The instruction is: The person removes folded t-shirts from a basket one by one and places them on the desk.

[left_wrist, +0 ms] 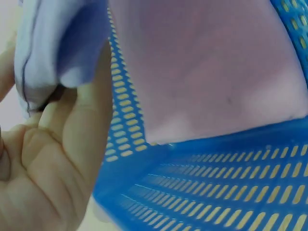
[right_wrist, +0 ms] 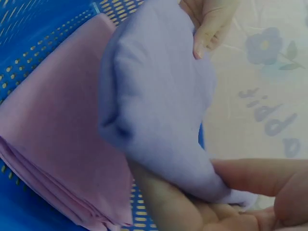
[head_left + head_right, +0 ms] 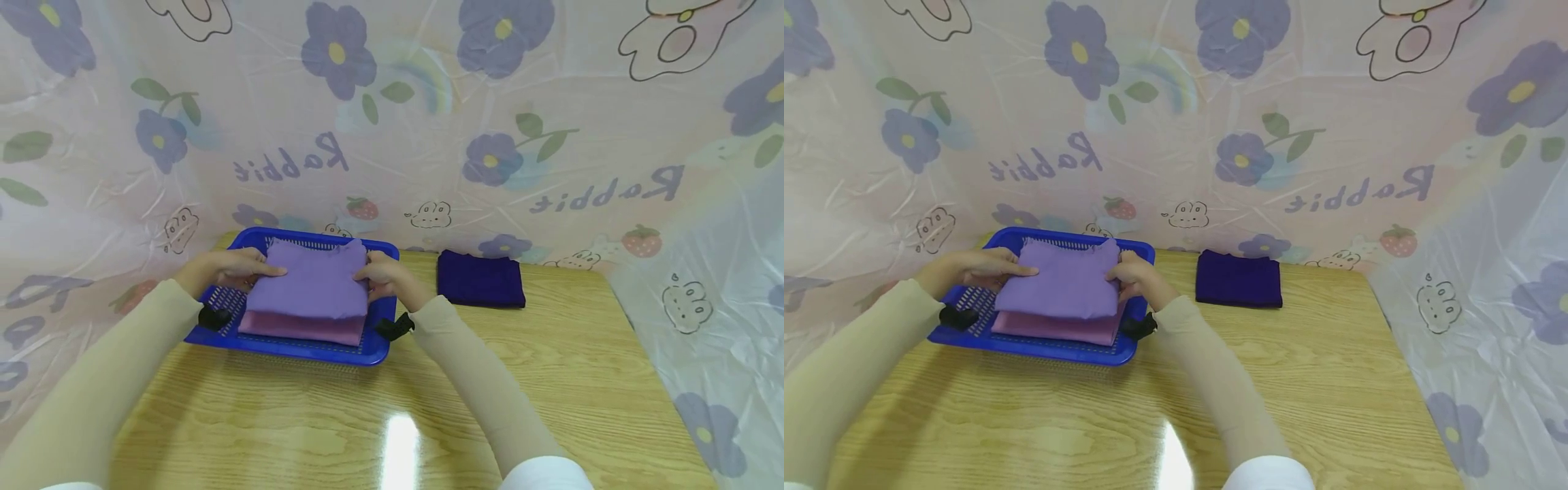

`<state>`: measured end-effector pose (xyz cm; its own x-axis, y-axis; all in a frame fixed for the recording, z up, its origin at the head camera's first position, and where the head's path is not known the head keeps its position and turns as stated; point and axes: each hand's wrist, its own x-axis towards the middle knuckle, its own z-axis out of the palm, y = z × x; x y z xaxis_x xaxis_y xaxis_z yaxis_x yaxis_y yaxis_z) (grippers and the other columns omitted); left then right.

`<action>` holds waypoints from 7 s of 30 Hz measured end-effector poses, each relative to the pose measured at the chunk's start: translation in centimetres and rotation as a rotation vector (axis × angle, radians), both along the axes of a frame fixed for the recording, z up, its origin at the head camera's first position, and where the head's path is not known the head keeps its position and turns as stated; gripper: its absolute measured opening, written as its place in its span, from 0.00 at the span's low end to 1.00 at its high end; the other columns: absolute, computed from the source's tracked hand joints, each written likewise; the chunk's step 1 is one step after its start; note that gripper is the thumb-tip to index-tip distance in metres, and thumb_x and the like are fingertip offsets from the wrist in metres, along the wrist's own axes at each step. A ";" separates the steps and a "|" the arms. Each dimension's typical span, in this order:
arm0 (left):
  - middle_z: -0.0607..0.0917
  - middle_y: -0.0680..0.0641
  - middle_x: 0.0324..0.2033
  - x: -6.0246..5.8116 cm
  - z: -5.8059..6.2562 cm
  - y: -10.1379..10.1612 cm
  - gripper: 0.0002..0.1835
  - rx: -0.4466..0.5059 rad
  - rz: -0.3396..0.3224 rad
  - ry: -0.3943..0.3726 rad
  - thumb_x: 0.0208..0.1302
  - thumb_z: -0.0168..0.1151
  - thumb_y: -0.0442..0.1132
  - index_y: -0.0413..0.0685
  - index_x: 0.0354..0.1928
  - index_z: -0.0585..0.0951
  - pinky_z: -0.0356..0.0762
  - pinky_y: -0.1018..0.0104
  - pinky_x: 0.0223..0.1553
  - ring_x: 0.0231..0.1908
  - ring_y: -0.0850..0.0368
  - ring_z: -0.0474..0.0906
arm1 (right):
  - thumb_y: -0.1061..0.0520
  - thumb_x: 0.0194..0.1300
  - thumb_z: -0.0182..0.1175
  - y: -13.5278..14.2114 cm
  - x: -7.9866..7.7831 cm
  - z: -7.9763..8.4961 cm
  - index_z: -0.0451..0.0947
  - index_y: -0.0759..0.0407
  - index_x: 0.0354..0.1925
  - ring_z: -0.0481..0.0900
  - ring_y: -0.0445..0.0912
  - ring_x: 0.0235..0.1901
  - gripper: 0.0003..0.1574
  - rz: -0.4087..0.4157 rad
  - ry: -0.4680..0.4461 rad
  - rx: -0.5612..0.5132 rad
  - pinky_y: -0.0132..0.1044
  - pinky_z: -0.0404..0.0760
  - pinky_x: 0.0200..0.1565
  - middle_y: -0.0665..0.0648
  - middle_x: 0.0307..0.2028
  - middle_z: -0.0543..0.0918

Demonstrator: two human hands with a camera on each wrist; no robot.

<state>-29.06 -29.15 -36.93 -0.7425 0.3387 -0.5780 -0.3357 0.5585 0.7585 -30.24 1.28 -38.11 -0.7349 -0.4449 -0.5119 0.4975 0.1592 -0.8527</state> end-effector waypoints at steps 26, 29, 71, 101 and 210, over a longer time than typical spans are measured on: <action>0.65 0.55 0.16 3.8 3.5 4.6 0.29 0.172 0.054 0.119 0.74 0.59 0.46 0.52 0.16 0.56 0.75 0.65 0.34 0.22 0.62 0.66 | 0.69 0.75 0.49 7.7 3.3 4.0 0.54 0.63 0.68 0.82 0.54 0.45 0.28 0.142 0.236 -0.122 0.54 0.84 0.45 0.68 0.56 0.72; 0.64 0.55 0.16 4.2 3.7 5.3 0.29 0.179 0.052 0.126 0.74 0.59 0.47 0.52 0.17 0.56 0.75 0.64 0.34 0.22 0.61 0.65 | 0.69 0.75 0.49 8.6 3.6 4.0 0.54 0.62 0.71 0.83 0.53 0.44 0.30 0.146 0.249 -0.138 0.54 0.84 0.45 0.68 0.56 0.72; 0.88 0.43 0.37 7.2 2.9 19.2 0.20 0.444 -0.004 0.121 0.75 0.56 0.40 0.28 0.55 0.76 0.83 0.53 0.47 0.39 0.53 0.86 | 0.67 0.77 0.47 23.7 10.4 5.1 0.40 0.67 0.74 0.84 0.52 0.46 0.37 0.115 0.309 -0.182 0.52 0.85 0.45 0.60 0.52 0.80; 0.88 0.38 0.38 10.1 0.0 25.2 0.20 0.485 -0.036 0.186 0.74 0.59 0.42 0.28 0.53 0.76 0.85 0.56 0.42 0.38 0.50 0.87 | 0.70 0.77 0.42 29.8 14.1 2.9 0.49 0.66 0.71 0.84 0.53 0.48 0.28 0.170 0.378 -0.251 0.54 0.84 0.46 0.61 0.48 0.85; 0.87 0.43 0.36 9.6 -12.1 33.4 0.21 0.390 0.206 0.300 0.71 0.62 0.47 0.31 0.50 0.81 0.82 0.63 0.37 0.35 0.56 0.83 | 0.69 0.75 0.49 34.4 11.6 -7.4 0.64 0.59 0.47 0.84 0.42 0.33 0.08 -0.061 0.234 -0.105 0.39 0.85 0.36 0.49 0.29 0.84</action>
